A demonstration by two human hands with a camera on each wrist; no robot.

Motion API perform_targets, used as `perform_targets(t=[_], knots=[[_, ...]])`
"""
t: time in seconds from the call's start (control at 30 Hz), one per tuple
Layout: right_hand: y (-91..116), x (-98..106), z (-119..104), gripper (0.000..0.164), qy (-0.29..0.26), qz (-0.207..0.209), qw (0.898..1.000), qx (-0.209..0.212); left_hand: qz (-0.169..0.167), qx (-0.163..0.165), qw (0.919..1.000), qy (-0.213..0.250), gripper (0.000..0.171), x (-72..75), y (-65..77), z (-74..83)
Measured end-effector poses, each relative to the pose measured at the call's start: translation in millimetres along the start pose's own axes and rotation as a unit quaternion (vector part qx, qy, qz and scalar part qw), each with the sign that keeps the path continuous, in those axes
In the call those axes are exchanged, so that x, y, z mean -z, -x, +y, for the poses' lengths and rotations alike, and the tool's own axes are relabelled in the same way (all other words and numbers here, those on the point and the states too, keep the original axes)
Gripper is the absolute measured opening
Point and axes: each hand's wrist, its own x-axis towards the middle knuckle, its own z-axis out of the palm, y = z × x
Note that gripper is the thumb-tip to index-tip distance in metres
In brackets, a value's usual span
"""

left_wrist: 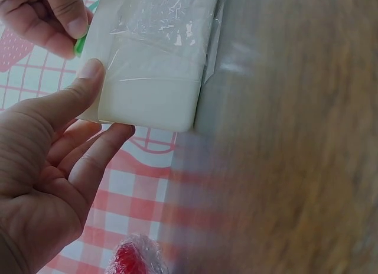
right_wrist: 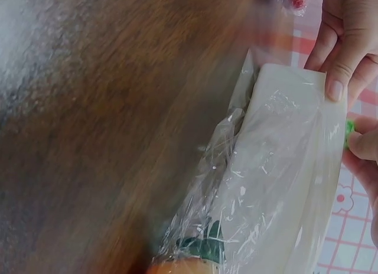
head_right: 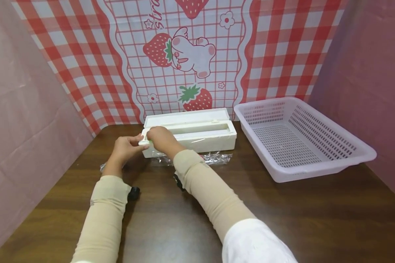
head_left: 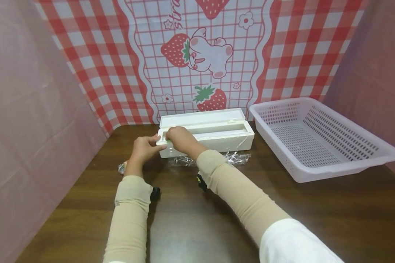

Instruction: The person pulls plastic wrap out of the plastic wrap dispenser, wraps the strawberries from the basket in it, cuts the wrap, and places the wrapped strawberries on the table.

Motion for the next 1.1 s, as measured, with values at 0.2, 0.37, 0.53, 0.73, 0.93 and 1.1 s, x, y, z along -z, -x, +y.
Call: perform_targets(t=[0.2,0.37,0.53,0.73,0.93,1.1], knots=[[3.9,2.0,2.4,0.028,-0.009,-0.005,1.000,-0.013,-0.005,0.003,1.0000,-0.003,0.051,-0.5,-1.9,-0.5],[6.1,1.2,4.3,0.028,-0.008,-0.010,1.000,-0.012,-0.011,0.011,0.9998,-0.010,0.051,-0.8,-2.5,-2.4],[8.3,0.6,7.1,0.027,0.003,-0.003,1.000,-0.004,-0.009,0.010,0.9998,-0.012,0.051,-1.6,-2.8,-2.6],[12.2,0.1,10.7,0.026,0.005,0.003,1.000,0.002,-0.005,0.010,0.9999,-0.002,0.052,-1.6,-1.7,-2.4],[14.0,-1.1,12.6,0.024,0.006,0.014,1.000,0.015,-0.004,0.016,0.9999,0.000,0.052,-0.5,-0.4,-3.2],[15.4,-0.5,14.4,0.024,0.009,0.019,1.000,0.015,-0.006,0.020,0.9998,0.003,0.053,-1.0,-1.0,-2.6]])
